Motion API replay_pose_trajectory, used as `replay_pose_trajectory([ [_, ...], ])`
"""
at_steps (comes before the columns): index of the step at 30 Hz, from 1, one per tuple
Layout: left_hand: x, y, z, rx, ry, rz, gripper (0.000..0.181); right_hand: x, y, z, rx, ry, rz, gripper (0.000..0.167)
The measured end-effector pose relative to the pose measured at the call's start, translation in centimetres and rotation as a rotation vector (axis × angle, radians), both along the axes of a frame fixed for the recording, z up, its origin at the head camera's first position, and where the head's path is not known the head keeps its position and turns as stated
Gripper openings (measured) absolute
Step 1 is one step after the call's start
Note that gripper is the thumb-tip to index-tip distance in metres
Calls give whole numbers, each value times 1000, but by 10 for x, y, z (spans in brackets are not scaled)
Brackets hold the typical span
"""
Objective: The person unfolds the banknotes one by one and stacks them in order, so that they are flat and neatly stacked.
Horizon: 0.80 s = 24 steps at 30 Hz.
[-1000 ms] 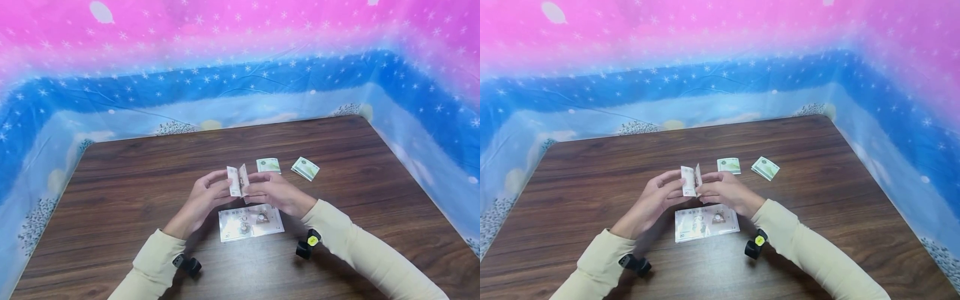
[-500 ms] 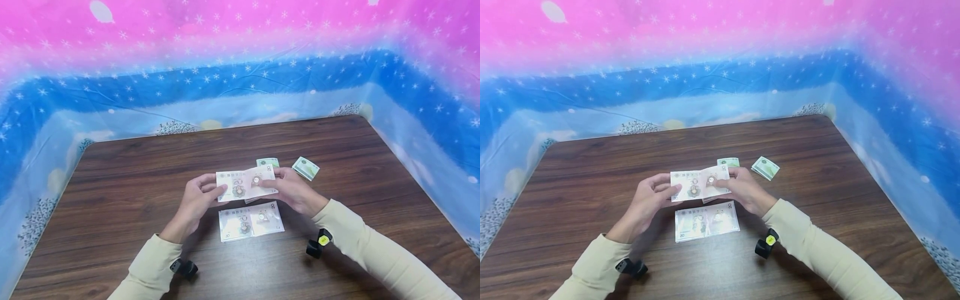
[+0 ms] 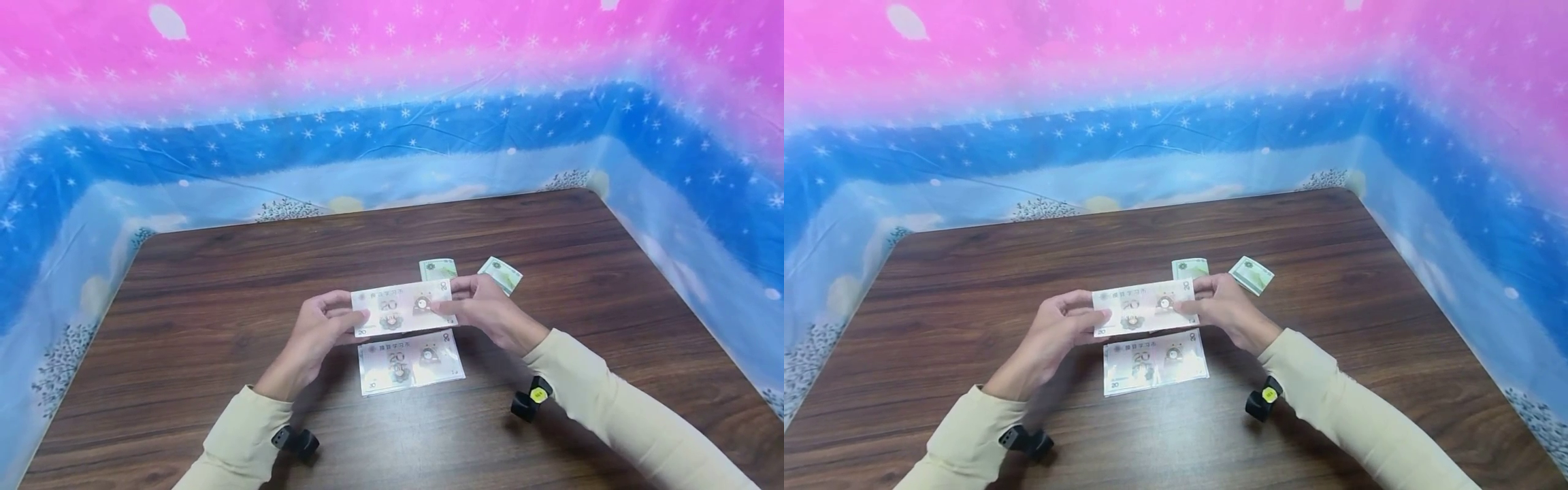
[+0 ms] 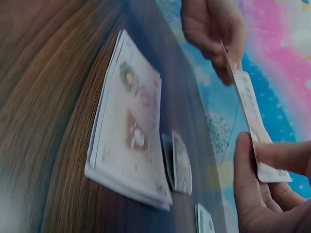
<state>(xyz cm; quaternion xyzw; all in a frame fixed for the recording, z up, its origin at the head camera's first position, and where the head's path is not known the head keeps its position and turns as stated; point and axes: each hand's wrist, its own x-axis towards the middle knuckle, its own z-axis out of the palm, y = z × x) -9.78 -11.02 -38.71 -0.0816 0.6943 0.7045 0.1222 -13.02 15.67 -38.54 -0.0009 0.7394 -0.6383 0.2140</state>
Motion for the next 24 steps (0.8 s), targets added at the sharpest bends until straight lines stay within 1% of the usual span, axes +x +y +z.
replay_pose_trajectory([
  [3,4,-1,0,-71,2,-64,32,2,5,-3,79,37,38,29],
  [5,6,-2,0,-106,4,-121,36,4,8,-6,127,62,64,24],
  [8,10,-4,-1,-158,1,-215,39,7,11,-9,172,97,107,18],
  [11,13,-5,-3,-216,3,-300,41,11,12,-13,225,157,161,20],
  [14,14,-4,-4,-300,23,-367,42,15,12,-16,284,232,211,26],
  [16,15,-3,-6,-358,38,-399,42,17,12,-17,330,285,234,29],
  [19,16,-1,-7,-443,62,-426,41,18,11,-21,401,355,262,32],
  [21,17,1,-9,-500,76,-438,40,18,11,-24,457,386,273,32],
  [24,18,3,-10,-599,103,-449,37,18,9,-27,518,408,285,31],
])
